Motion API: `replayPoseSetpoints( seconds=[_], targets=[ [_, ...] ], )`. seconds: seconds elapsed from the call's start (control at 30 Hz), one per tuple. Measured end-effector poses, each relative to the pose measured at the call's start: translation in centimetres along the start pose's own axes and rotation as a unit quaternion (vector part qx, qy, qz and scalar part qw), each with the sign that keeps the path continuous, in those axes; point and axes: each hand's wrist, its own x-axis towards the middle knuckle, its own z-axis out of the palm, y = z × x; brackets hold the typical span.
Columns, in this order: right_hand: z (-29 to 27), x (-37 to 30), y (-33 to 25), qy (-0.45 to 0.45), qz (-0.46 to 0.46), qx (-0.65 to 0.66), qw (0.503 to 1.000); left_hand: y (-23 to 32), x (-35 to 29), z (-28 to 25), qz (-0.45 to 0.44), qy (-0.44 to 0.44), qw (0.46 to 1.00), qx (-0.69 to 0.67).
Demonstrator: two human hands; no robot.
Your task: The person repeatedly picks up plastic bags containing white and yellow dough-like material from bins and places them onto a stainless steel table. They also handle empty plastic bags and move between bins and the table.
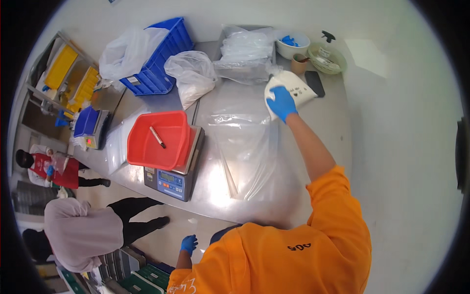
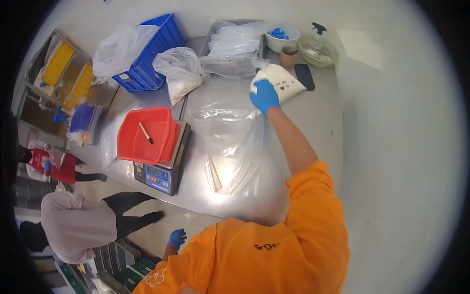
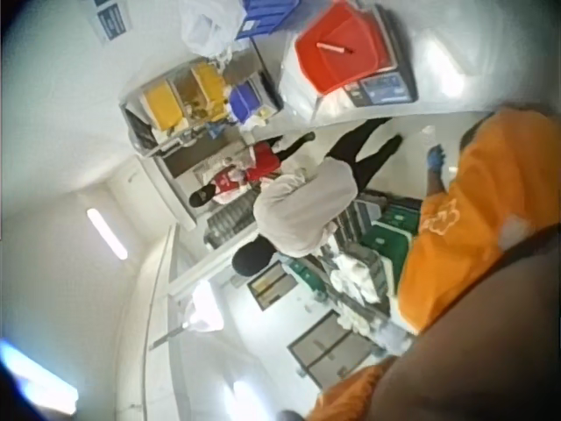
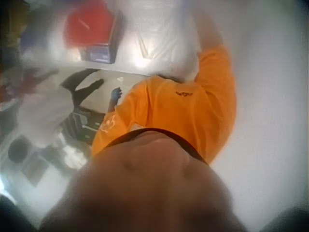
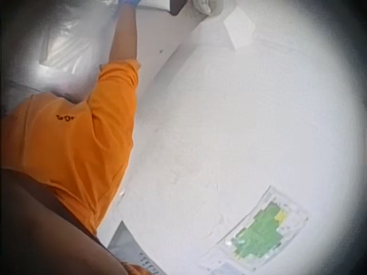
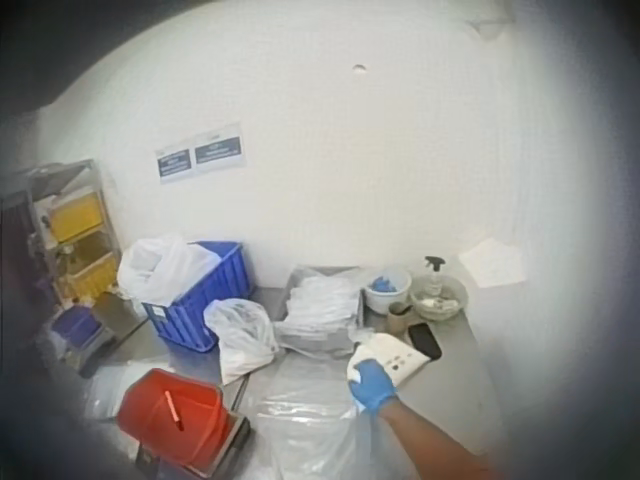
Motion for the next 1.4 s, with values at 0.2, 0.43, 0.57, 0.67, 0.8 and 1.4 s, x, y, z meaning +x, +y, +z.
replayPoseSetpoints(
  seconds=[0.2,0.43,0.57,0.67,0.8,1.4],
  targets=[
    [4.5,10.3,5.2,-0.106,0.15,-0.207,0.961,0.5,-6.6,7.9,0.018,-0.002,0.999,-0.03],
    [0.0,1.4,3.0,-0.197,0.021,-0.152,0.968,-2.7,-9.5,12.1,-0.003,-0.006,0.998,-0.059],
    [-4.4,-8.1,0.3,-0.2,0.068,-0.176,0.961,-4.3,-8.2,11.4,-0.012,0.017,0.995,-0.1],
    [-4.5,-11.8,-1.5,-0.201,0.062,-0.288,0.934,-3.9,-7.7,11.6,-0.009,0.027,1.0,-0.01],
    [-2.9,-12.6,0.4,-0.174,0.031,-0.283,0.943,5.5,-14.5,16.4,0.383,0.262,0.833,0.302],
    [-30.3,-7.3,-11.1,0.056,0.018,0.282,0.958,32.9,-13.1,29.7,0.654,0.11,0.493,0.564]
  ],
)
